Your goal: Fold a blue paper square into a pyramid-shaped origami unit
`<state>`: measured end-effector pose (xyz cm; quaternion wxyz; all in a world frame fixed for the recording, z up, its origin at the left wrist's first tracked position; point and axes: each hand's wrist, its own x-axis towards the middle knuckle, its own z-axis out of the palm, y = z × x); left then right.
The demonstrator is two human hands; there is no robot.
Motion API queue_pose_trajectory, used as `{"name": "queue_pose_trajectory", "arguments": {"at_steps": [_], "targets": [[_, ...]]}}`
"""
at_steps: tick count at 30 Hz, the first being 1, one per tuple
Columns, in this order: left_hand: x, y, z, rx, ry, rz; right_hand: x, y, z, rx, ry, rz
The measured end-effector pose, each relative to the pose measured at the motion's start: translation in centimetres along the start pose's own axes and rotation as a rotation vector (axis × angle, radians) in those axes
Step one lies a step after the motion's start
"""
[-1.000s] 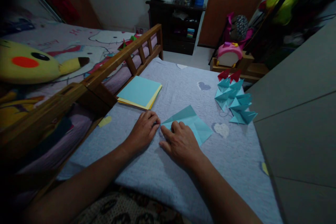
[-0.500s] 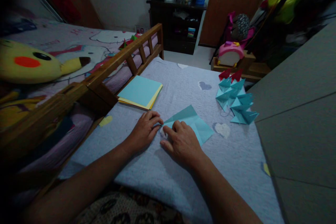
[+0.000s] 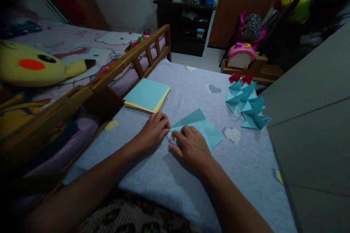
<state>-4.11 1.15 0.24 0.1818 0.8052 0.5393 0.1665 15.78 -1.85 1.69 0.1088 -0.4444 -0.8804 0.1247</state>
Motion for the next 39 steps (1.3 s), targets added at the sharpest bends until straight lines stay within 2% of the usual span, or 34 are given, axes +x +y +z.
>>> {"name": "queue_pose_trajectory", "arguments": {"at_steps": [8,19,26,35,39], "targets": [[0.6,-0.3,-0.6,0.034,-0.058,0.072,0.1,0.1,0.0,-0.041,-0.001,-0.021],[-1.0,0.0,-0.4,0.075,0.035,0.017,0.6,-0.5,-0.4,-0.075,-0.052,-0.023],[-1.0,0.1,-0.3,-0.090,0.082,0.097,0.5,0.1,0.0,-0.024,-0.041,-0.003],[-0.4,0.2,-0.3,-0.010,0.007,0.084,0.2,0.3,-0.2,0.089,0.008,0.004],[0.4,0.3,-0.8,0.020,-0.067,0.063,0.0,0.3,-0.1,0.076,0.056,0.011]]}}
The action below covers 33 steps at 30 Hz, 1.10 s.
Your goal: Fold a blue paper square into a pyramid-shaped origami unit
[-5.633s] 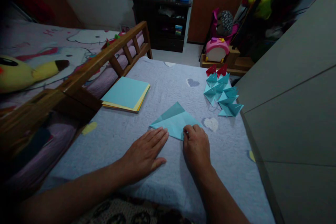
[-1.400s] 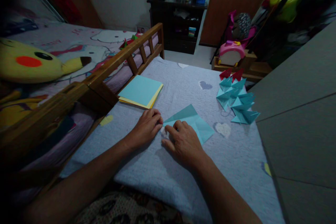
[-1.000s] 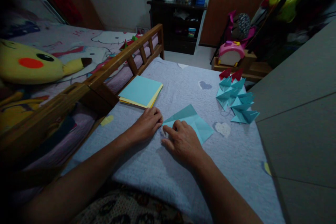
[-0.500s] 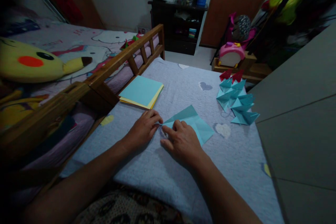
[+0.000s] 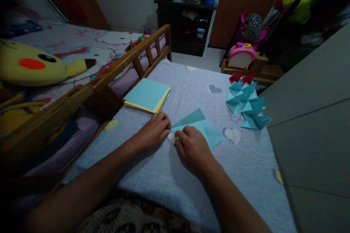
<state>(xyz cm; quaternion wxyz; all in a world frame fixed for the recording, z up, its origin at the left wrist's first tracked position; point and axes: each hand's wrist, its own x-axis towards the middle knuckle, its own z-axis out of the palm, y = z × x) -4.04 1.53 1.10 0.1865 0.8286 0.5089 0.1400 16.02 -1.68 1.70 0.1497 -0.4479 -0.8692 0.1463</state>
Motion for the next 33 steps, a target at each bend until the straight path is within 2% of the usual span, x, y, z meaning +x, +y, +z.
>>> {"name": "queue_pose_trajectory", "arguments": {"at_steps": [6,12,19,23,33], "targets": [[0.3,-0.4,-0.2,0.009,-0.036,0.059,0.0,0.0,0.5,-0.200,0.176,0.038],[-0.4,-0.8,-0.1,-0.028,-0.006,0.094,0.5,-0.3,0.9,-0.268,0.115,0.102],[-0.1,-0.7,-0.7,-0.026,-0.061,0.099,0.5,-0.7,1.1,-0.336,0.169,0.046],[0.1,-0.8,-0.9,0.011,-0.091,0.127,0.5,-0.7,1.2,-0.351,0.157,0.033],[0.2,-0.5,-1.2,0.089,-0.141,0.119,0.8,-0.8,1.0,-0.295,0.101,0.151]]}}
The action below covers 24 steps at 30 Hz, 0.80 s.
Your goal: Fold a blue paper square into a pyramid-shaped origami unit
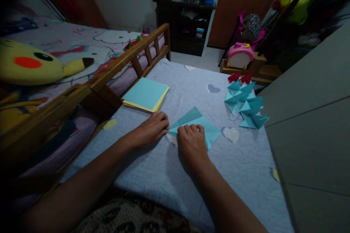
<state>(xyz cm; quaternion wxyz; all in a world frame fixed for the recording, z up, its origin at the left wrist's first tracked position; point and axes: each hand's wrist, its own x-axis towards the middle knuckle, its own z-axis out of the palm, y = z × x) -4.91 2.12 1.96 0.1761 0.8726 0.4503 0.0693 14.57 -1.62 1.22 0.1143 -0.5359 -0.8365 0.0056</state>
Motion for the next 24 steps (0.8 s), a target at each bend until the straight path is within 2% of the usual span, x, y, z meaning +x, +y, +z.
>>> {"name": "queue_pose_trajectory", "arguments": {"at_steps": [5,12,14,18,24], "targets": [[-0.2,0.1,0.2,0.060,-0.003,-0.033,0.0,0.1,-0.1,0.051,-0.030,0.047],[-2.0,1.0,0.4,0.147,0.099,-0.133,0.2,0.1,-0.2,0.076,-0.029,0.059],[-2.9,1.4,0.7,0.142,0.139,-0.116,0.2,0.1,-0.2,0.080,-0.032,0.062],[-4.5,1.9,2.0,0.159,0.167,0.018,0.3,0.1,-0.1,0.093,-0.028,0.072],[-5.0,2.4,2.7,0.267,0.085,0.024,0.2,0.3,0.1,0.112,-0.017,0.069]]}}
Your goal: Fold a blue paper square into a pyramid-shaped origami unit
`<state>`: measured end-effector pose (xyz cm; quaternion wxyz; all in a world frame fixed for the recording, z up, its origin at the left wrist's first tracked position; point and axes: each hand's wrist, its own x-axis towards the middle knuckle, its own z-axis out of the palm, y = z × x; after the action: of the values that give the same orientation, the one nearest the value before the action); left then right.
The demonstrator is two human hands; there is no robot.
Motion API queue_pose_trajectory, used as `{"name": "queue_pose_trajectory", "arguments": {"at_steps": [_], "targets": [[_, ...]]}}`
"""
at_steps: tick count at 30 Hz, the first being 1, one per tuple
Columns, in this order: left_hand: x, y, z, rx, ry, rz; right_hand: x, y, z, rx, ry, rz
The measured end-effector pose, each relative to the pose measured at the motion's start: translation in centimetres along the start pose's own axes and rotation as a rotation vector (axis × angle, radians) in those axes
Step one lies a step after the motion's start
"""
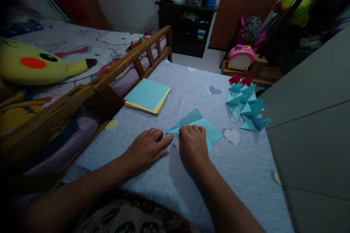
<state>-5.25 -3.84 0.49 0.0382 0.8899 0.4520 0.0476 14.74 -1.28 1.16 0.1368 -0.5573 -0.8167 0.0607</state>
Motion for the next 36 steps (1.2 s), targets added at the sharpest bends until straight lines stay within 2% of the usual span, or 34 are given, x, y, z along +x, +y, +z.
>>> {"name": "queue_pose_trajectory", "arguments": {"at_steps": [6,26,36], "targets": [[0.16,0.14,0.16,0.016,-0.034,-0.044,-0.04,0.04,0.02,0.011,0.012,-0.010],[-0.26,0.43,0.17,0.064,-0.023,-0.072,-0.05,0.16,0.15,0.003,0.011,-0.021],[-0.67,0.40,-0.14,0.055,-0.009,-0.142,-0.01,0.05,0.08,0.008,0.020,-0.016]]}}
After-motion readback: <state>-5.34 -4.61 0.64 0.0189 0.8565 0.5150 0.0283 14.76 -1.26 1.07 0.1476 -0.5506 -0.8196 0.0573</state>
